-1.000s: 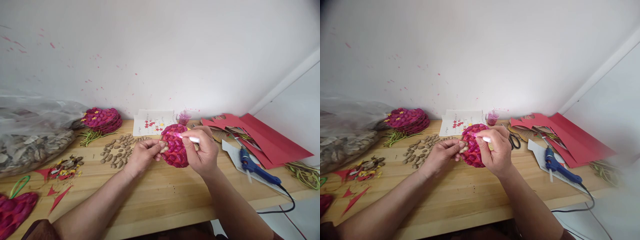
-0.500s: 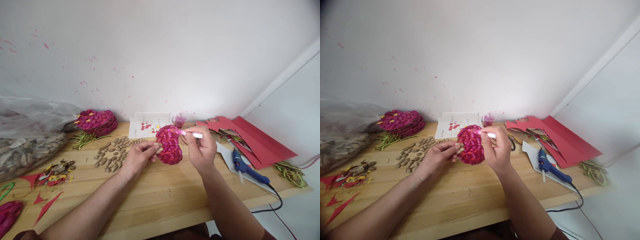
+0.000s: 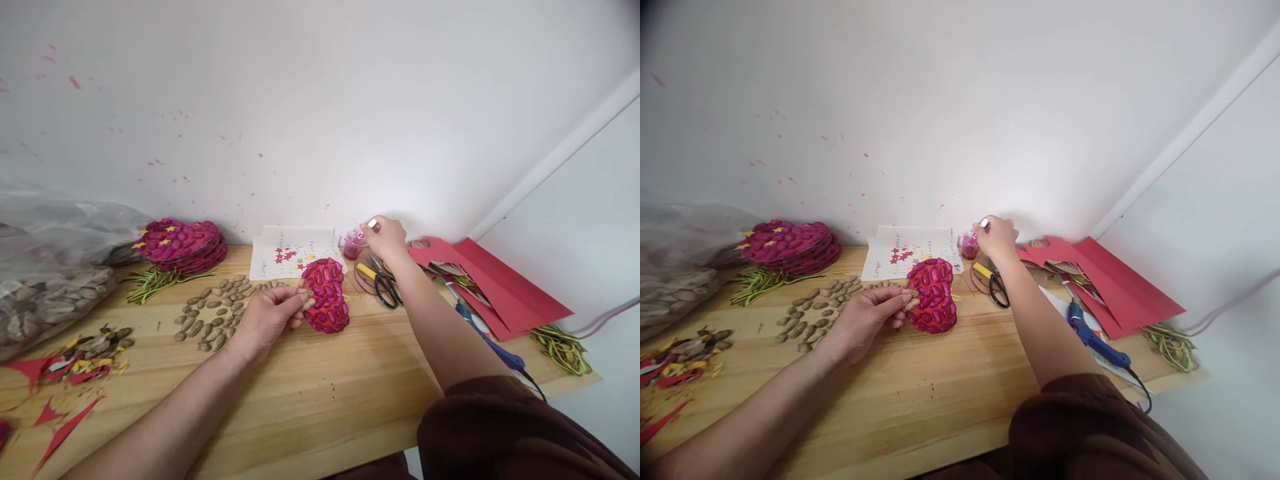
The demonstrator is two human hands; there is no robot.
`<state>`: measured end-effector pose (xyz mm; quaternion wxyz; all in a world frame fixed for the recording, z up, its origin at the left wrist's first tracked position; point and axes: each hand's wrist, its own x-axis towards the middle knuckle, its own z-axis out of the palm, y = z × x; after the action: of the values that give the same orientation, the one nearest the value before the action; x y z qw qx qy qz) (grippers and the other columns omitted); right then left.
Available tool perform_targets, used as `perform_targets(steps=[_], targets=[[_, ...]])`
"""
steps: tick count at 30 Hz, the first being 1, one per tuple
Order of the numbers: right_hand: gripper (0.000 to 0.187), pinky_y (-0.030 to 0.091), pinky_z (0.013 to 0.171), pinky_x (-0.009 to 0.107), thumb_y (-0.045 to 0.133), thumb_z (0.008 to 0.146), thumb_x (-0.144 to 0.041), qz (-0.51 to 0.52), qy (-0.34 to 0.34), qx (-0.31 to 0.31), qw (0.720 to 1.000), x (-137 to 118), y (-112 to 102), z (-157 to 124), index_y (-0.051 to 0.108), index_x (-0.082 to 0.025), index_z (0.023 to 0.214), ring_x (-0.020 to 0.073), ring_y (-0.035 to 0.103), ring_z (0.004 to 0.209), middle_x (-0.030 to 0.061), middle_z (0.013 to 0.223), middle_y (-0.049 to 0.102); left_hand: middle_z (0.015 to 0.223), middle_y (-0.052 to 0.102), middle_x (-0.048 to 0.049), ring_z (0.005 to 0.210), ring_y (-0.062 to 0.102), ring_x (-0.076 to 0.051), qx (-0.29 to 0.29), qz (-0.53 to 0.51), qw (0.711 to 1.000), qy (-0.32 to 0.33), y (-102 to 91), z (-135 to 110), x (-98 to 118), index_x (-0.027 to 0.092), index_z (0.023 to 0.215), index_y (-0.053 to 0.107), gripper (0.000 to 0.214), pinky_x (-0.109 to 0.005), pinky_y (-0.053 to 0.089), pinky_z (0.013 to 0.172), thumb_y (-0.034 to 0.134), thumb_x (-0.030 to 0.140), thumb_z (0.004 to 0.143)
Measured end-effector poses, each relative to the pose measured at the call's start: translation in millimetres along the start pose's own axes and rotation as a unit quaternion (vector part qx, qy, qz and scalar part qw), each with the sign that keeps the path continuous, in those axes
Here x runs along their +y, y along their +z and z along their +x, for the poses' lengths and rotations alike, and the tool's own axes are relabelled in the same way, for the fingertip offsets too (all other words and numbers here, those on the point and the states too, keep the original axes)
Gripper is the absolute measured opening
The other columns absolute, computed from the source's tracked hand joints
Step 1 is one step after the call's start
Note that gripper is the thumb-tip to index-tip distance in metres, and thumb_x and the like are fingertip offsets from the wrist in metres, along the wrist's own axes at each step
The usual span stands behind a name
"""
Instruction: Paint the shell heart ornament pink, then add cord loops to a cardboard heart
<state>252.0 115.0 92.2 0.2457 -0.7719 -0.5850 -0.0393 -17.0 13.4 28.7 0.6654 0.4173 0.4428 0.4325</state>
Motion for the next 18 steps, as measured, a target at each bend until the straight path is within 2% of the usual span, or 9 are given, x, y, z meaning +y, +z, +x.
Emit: perform_targets(steps=[4, 8, 14, 18], targets=[[0.023, 0.043, 0.093, 0.044, 0.064, 0.090, -0.044, -0.040, 0.011, -0.051, 0.998, -5.4, 15.5, 11.4, 0.075, -0.024, 0.087, 0.0328, 0.062, 0.113, 0.0100, 0.103, 0.078, 0.056, 0.062, 0.0005, 0.049, 0.050, -0.008, 0.002, -0.001, 1.000, 0.001, -0.3, 0.2, 0.6, 0.013, 0.074, 0.077, 0.040, -0.022, 0.041, 0.051, 0.094, 0.046, 0.058], [0.024, 0.041, 0.096, 0.048, 0.066, 0.088, -0.045, -0.064, 0.014, -0.078, 0.995, -6.3, 20.9, 15.5, 0.076, -0.023, 0.084, 0.0360, 0.059, 0.119, 0.0118, 0.104, 0.077, 0.057, 0.064, 0.0001, 0.050, 0.050, -0.009, 0.000, -0.002, 1.000, 0.007, -0.6, 0.5, 0.2, 0.013, 0.075, 0.078, 0.041, -0.023, 0.041, 0.051, 0.094, 0.046, 0.059], [0.027, 0.042, 0.095, 0.046, 0.059, 0.093, -0.045, -0.063, 0.010, -0.058, 0.996, -7.6, 16.5, 16.5, 0.076, -0.025, 0.094, 0.0320, 0.063, 0.114, 0.0089, 0.106, 0.077, 0.065, 0.069, -0.0007, 0.054, 0.052, -0.008, -0.002, -0.020, 1.000, -0.001, -0.7, 1.9, -0.2, 0.014, 0.081, 0.082, 0.043, -0.022, 0.044, 0.054, 0.096, 0.045, 0.055], [0.026, 0.042, 0.089, 0.041, 0.059, 0.092, -0.045, -0.054, 0.006, -0.056, 0.997, -5.5, 13.5, 16.2, 0.076, -0.025, 0.093, 0.0283, 0.066, 0.104, 0.0075, 0.101, 0.078, 0.062, 0.067, 0.0010, 0.053, 0.052, -0.008, -0.009, -0.017, 1.000, -0.008, 0.1, 1.5, -0.3, 0.015, 0.080, 0.082, 0.040, -0.021, 0.045, 0.054, 0.096, 0.044, 0.055]])
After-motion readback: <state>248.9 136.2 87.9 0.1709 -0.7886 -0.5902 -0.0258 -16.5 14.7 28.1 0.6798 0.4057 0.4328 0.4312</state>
